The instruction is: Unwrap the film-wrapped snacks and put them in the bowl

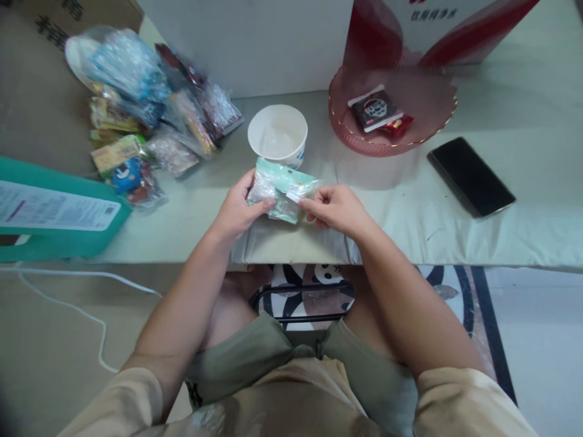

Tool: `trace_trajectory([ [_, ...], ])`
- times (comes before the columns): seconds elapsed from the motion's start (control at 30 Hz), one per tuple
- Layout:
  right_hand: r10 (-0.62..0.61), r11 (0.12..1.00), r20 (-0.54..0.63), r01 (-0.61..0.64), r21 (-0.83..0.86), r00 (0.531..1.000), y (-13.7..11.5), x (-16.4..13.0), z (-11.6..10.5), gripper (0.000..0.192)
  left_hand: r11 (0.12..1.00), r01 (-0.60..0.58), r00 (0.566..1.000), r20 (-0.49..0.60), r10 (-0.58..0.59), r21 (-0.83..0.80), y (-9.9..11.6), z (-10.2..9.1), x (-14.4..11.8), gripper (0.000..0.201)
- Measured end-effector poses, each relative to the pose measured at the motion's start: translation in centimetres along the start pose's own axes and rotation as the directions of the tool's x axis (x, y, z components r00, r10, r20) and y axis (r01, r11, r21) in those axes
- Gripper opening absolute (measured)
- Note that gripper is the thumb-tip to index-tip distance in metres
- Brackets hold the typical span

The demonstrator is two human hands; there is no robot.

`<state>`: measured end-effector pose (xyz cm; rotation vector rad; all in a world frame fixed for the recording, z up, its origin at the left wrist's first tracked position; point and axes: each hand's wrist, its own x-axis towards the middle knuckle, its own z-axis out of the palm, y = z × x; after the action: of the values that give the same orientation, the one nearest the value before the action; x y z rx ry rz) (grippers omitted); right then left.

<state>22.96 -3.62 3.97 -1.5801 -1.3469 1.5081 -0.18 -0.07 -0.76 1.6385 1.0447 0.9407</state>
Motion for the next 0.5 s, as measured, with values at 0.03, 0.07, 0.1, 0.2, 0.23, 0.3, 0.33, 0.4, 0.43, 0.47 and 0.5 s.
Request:
trace_trajectory([
  [0.03,0.016,1.000,0.005,-0.016,-0.016,1.000,0.1,-0.2,-0.4,0.056,0.999,0.011,1.000,-0.016,-0.011,-0.038,-0.1,-0.3,0.0,0.081],
  [0.07,0.034,0.999,0.013,-0.034,-0.034,0.999,0.2,-0.4,-0.8,0.055,0.997,0.025,0.999,-0.029,-0.027,-0.079,-0.2,-0.6,0.1,0.081],
  [0.1,0.053,0.997,0.023,-0.052,-0.055,0.998,0.4,-0.5,-1.3,0.054,0.992,0.042,0.998,-0.040,-0.047,-0.118,-0.3,-0.9,0.1,0.080],
  [0.2,0.097,0.985,0.005,-0.095,-0.141,0.995,1.1,-0.9,-3.1,0.047,0.979,0.097,0.993,-0.049,-0.107,-0.179,-0.8,-1.3,0.1,0.078],
  [0.23,0.089,0.979,-0.034,-0.093,-0.181,0.995,1.5,-1.0,-3.8,0.044,0.979,0.108,0.992,-0.049,-0.118,-0.173,-0.9,-1.3,0.1,0.076],
  [0.3,0.008,0.952,-0.155,-0.054,-0.300,0.988,2.5,-1.0,-4.9,0.036,0.988,0.101,0.992,-0.066,-0.109,-0.114,-0.9,-1.0,-0.1,0.072],
  [0.33,-0.062,0.925,-0.226,-0.029,-0.379,0.972,3.1,-0.9,-5.4,0.033,0.995,0.085,0.993,-0.083,-0.090,-0.058,-0.8,-0.8,-0.3,0.070],
  [0.4,-0.201,0.847,-0.349,-0.017,-0.531,0.915,4.5,-0.5,-6.2,0.030,0.995,0.053,0.992,-0.117,-0.042,0.090,-0.3,-0.4,-0.7,0.063],
  [0.43,-0.255,0.807,-0.398,-0.033,-0.590,0.881,5.2,-0.2,-6.6,0.028,0.985,0.043,0.990,-0.138,-0.020,0.166,0.0,-0.3,-0.8,0.056],
  [0.47,-0.303,0.771,-0.436,-0.051,-0.635,0.848,5.8,0.1,-6.8,0.025,0.972,0.037,0.986,-0.164,0.002,0.233,0.3,-0.2,-0.9,0.048],
  [0.5,-0.354,0.741,-0.463,-0.058,-0.669,0.813,6.2,0.4,-7.0,0.023,0.958,0.034,0.979,-0.202,0.025,0.284,0.6,-0.3,-1.0,0.041],
])
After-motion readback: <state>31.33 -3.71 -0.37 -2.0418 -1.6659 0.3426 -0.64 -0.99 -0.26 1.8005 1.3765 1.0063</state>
